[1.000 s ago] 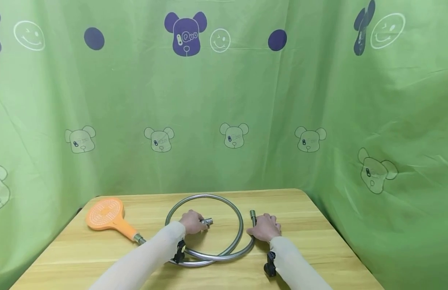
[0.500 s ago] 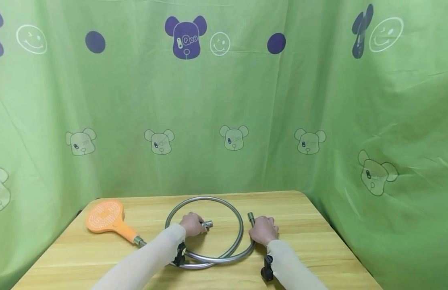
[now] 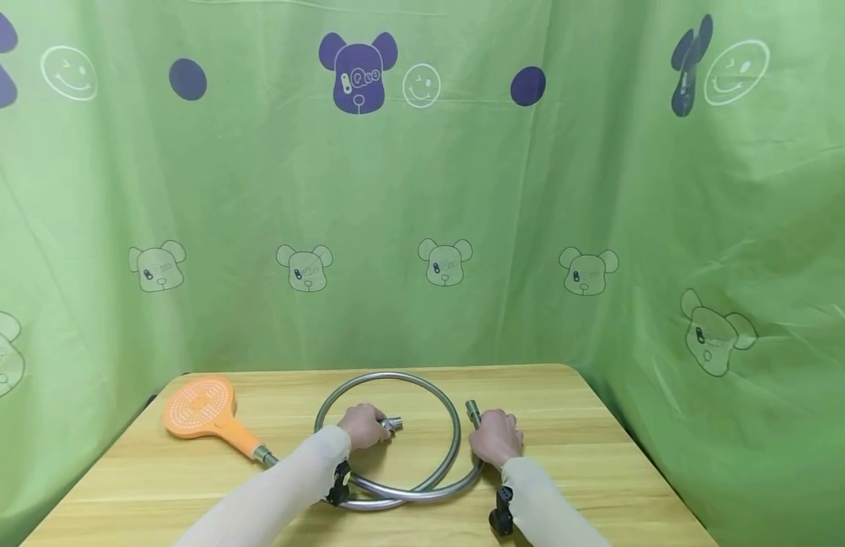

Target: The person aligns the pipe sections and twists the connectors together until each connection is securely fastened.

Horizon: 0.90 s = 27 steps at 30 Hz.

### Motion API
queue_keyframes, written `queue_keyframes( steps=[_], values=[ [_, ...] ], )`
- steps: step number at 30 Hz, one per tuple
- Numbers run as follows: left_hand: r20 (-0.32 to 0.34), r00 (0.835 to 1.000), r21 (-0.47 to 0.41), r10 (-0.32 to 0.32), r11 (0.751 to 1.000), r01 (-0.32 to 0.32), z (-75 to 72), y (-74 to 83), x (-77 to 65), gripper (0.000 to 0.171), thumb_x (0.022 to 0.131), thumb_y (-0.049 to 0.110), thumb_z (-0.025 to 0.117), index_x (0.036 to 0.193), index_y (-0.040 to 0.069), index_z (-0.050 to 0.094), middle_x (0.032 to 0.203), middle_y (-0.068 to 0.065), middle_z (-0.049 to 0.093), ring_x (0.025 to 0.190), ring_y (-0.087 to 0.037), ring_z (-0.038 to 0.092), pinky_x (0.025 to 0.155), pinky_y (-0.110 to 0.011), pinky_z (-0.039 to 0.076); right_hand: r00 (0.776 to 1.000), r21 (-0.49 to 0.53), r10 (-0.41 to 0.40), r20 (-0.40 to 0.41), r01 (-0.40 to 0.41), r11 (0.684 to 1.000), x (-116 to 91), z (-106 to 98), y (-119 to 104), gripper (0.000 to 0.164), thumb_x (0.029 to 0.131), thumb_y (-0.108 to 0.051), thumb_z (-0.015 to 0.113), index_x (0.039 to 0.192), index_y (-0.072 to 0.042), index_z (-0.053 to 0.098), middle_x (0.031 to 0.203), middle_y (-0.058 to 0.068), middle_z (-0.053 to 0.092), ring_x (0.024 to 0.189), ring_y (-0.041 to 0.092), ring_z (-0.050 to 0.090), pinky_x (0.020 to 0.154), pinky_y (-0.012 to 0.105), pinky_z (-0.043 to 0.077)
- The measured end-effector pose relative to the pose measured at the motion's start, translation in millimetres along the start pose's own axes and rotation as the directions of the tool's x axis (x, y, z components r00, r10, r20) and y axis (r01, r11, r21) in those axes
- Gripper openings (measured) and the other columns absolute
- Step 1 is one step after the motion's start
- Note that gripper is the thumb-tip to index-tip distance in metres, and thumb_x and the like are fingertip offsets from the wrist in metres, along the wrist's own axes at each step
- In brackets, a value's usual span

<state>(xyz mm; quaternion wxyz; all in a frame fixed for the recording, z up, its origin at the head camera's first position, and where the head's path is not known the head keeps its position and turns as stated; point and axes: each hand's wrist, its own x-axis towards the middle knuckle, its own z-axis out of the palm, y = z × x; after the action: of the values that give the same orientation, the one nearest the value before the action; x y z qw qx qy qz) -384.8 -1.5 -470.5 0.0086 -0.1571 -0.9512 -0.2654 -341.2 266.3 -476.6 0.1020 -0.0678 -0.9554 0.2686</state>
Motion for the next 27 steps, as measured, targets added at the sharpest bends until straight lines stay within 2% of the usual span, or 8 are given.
queue_keyframes(
  steps=[5,9,17,27],
  values=[
    [0.008,1.0,-0.044,-0.016,0.999,0.016,-1.3,0.5,-0.2,0.01,0.084,0.022,0.076,0.079,0.013,0.076,0.068,0.003,0.064,0.069,-0.019,0.051,0.064,-0.032,0.043,0.999,0.016,0.033,0.014,-0.034,0.999,2,2,1,0.004,0.08,-0.006,0.063,0.082,-0.009,0.065,0.073,0.005,0.058,0.076,0.024,0.052,0.065,0.036,0.037],
    [0.009,1.0,-0.078,-0.025,0.997,0.025,-3.5,1.8,-1.9,0.011,0.085,0.021,0.075,0.079,0.012,0.076,0.064,0.005,0.064,0.061,-0.016,0.053,0.057,-0.028,0.041,0.999,0.037,0.043,0.016,-0.043,0.998,4,2,1,0.011,0.08,-0.006,0.064,0.091,-0.007,0.067,0.077,0.005,0.061,0.075,0.024,0.054,0.064,0.035,0.038],
    [-0.01,1.0,-0.117,-0.022,0.993,0.02,-7.5,3.1,-6.6,0.011,0.086,0.022,0.074,0.083,0.013,0.078,0.065,0.006,0.066,0.062,-0.015,0.055,0.057,-0.029,0.041,0.999,0.097,0.038,0.012,-0.039,0.995,4,-2,-1,0.023,0.08,-0.005,0.066,0.102,0.001,0.064,0.085,0.01,0.063,0.076,0.026,0.057,0.061,0.033,0.042],
    [-0.045,0.999,-0.073,0.014,0.997,-0.017,-11.2,4.6,-8.0,0.011,0.085,0.025,0.072,0.084,0.014,0.076,0.065,0.006,0.063,0.062,-0.016,0.053,0.057,-0.031,0.04,1.0,0.213,0.01,0.02,-0.014,0.977,6,-6,-2,0.026,0.08,-0.002,0.066,0.104,0.007,0.06,0.089,0.014,0.063,0.079,0.027,0.057,0.061,0.031,0.047]
  ],
)
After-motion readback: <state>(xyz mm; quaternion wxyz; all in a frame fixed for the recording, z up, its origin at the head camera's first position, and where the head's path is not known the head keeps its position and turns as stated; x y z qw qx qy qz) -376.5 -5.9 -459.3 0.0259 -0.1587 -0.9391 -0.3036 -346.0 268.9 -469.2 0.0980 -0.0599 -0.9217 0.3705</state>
